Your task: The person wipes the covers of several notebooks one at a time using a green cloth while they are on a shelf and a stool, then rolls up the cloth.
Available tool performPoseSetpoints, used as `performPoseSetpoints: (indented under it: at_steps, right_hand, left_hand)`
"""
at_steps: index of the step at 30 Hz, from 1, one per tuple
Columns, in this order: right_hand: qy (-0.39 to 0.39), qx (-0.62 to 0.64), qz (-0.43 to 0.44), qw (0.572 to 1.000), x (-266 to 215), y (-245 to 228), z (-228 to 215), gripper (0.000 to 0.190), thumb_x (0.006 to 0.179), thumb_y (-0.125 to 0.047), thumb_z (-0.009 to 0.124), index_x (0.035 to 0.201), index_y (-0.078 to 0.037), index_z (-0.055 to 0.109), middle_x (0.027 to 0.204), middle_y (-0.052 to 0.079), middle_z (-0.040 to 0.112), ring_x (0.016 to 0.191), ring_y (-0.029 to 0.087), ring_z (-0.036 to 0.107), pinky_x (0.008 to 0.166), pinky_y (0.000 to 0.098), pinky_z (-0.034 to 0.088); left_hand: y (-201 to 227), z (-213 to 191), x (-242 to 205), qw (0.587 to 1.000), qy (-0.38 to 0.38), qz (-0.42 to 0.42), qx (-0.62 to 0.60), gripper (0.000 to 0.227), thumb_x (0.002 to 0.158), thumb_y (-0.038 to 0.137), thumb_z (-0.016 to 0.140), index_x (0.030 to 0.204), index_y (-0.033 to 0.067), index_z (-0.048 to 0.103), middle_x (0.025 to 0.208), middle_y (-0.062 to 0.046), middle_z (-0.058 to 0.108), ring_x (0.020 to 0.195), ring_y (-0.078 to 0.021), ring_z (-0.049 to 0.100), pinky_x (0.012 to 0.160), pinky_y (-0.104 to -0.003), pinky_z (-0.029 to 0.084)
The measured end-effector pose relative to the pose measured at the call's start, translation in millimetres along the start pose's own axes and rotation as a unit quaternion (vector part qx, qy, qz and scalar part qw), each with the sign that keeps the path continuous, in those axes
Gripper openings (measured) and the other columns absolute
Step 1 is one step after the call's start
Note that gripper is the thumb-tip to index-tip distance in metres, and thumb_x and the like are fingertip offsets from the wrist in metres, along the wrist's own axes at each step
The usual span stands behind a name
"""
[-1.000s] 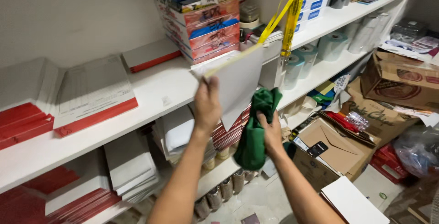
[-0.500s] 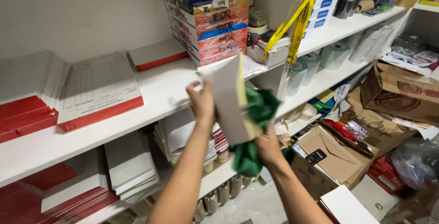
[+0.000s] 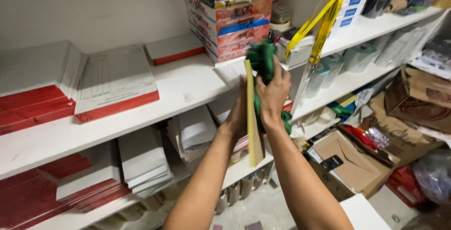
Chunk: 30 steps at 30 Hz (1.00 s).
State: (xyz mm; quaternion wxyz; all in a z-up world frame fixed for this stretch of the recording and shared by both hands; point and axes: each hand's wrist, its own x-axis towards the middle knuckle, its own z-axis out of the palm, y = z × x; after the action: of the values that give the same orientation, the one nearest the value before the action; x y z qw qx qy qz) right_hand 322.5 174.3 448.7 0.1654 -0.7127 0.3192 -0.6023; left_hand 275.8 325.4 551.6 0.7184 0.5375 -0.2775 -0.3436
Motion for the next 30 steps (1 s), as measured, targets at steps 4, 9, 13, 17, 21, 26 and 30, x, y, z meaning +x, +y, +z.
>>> performPoseSetpoints:
  at_steps: [4, 9, 13, 17, 21, 26, 30]
  right_hand:
    - [-0.132, 0.152, -0.041, 0.979, -42.4, -31.4, -38.4, 0.057, 0.086, -0.029, 0.075, 0.138, -0.010, 0.061, 0.116, 0.030, 0.065, 0.111, 0.054, 0.063, 0.095, 0.0600, 0.049]
    - [-0.162, 0.197, -0.111, 0.961, -93.5, -33.2, -46.5, 0.076, 0.070, -0.020, 0.084, 0.142, -0.019, 0.060, 0.137, 0.010, 0.063, 0.131, 0.037, 0.059, 0.112, 0.0496, 0.043]
    - [-0.102, 0.178, -0.099, 0.974, -56.5, -25.3, -14.2, 0.065, 0.079, -0.022, 0.078, 0.141, -0.013, 0.060, 0.129, 0.021, 0.063, 0.124, 0.046, 0.058, 0.109, 0.0558, 0.044]
    - [-0.066, 0.172, -0.019, 0.983, -32.2, -39.4, -12.2, 0.059, 0.086, -0.028, 0.078, 0.141, -0.022, 0.060, 0.120, 0.015, 0.065, 0.114, 0.040, 0.066, 0.097, 0.0513, 0.052]
    - [-0.059, 0.154, 0.021, 0.986, -31.1, -34.7, -6.3, 0.058, 0.086, -0.029, 0.077, 0.141, -0.019, 0.060, 0.117, 0.020, 0.065, 0.110, 0.044, 0.066, 0.095, 0.0560, 0.051]
    - [0.015, 0.097, 0.020, 0.995, -26.5, -14.2, 21.4, 0.060, 0.087, -0.028, 0.078, 0.143, -0.021, 0.057, 0.112, 0.019, 0.063, 0.106, 0.044, 0.067, 0.091, 0.0533, 0.053]
    - [0.046, 0.084, 0.018, 0.995, -10.8, -24.6, 34.2, 0.061, 0.087, -0.030, 0.079, 0.144, -0.025, 0.056, 0.113, 0.014, 0.064, 0.107, 0.038, 0.068, 0.091, 0.0486, 0.053]
  left_hand:
    - [-12.4, -9.8, 9.1, 0.998, 0.035, -0.024, -0.048, 0.103, 0.081, 0.085, 0.030, 0.151, 0.0105, 0.045, 0.155, -0.018, 0.041, 0.141, -0.0327, 0.040, 0.119, -0.044, 0.030]
    - [-29.5, -26.2, 29.2, 0.990, 0.082, -0.044, -0.108, 0.097, 0.081, 0.082, 0.038, 0.146, 0.0124, 0.052, 0.147, -0.016, 0.050, 0.134, -0.0301, 0.048, 0.114, -0.041, 0.036]
    - [-54.7, -36.5, 29.7, 0.976, 0.126, -0.083, -0.154, 0.091, 0.081, 0.080, 0.044, 0.142, 0.0139, 0.058, 0.141, -0.014, 0.056, 0.128, -0.0280, 0.054, 0.110, -0.038, 0.040]
    - [-59.0, -43.6, 46.0, 0.965, 0.151, -0.094, -0.195, 0.086, 0.081, 0.078, 0.051, 0.138, 0.0154, 0.063, 0.135, -0.012, 0.063, 0.121, -0.0260, 0.061, 0.107, -0.035, 0.045]
    - [-66.6, -53.4, 51.5, 0.945, 0.187, -0.112, -0.244, 0.080, 0.082, 0.076, 0.057, 0.134, 0.0169, 0.068, 0.129, -0.011, 0.070, 0.115, -0.0239, 0.067, 0.103, -0.033, 0.049]
    - [-68.2, -58.0, 46.1, 0.954, -0.002, 0.033, -0.297, 0.076, 0.096, 0.076, 0.041, 0.133, 0.0161, 0.070, 0.119, -0.017, 0.074, 0.100, -0.0251, 0.074, 0.088, -0.033, 0.060]
    - [-101.9, -85.2, 47.6, 0.959, -0.089, 0.104, -0.247, 0.076, 0.097, 0.072, 0.045, 0.131, 0.0073, 0.067, 0.103, -0.019, 0.074, 0.089, -0.0258, 0.074, 0.075, -0.038, 0.064]
